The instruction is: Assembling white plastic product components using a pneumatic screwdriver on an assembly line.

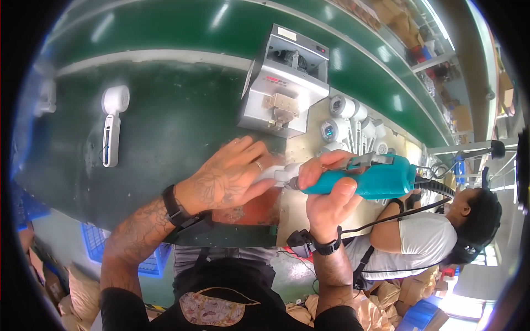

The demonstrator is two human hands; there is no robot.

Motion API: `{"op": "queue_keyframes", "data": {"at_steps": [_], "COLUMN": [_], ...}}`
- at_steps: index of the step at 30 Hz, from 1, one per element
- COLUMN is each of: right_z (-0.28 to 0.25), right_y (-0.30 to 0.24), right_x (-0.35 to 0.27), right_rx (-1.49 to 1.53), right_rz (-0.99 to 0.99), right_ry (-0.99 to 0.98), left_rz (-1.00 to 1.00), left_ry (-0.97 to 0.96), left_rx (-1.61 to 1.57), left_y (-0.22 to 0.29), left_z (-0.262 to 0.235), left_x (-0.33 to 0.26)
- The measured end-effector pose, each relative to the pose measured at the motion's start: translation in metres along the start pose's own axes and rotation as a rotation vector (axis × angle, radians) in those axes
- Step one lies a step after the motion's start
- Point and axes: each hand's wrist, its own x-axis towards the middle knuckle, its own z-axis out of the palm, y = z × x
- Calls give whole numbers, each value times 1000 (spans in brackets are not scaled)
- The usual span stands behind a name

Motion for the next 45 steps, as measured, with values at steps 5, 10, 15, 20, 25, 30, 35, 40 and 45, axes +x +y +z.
{"op": "queue_keyframes", "data": {"at_steps": [5,10,15,20,25,30,35,40,45], "right_z": [-4,-7,-14,-10,-7,-17,-49,-71,-88], "right_y": [5,17,16,13,3,-24,-37,-33,-32], "right_x": [-6,-12,-13,-13,-14,-36,-65,-82,-86], "right_rx": [-23,59,76,113,87,242,365,214,127], "right_rz": [73,26,16,36,80,55,-12,98,157], "right_ry": [-17,-110,-112,-31,-22,75,226,222,121], "left_rz": [0,-4,-35,-26,26,186,94,-450,-569], "left_ry": [-23,-3,-32,-36,-18,10,104,487,435], "left_rx": [-56,-9,4,10,-6,-8,-34,-45,602], "left_y": [2,9,15,14,14,19,32,-2,-59], "left_z": [-1,-4,-6,-5,-9,-2,-9,-46,-81], "left_x": [6,4,7,10,7,3,3,-65,-129]}}
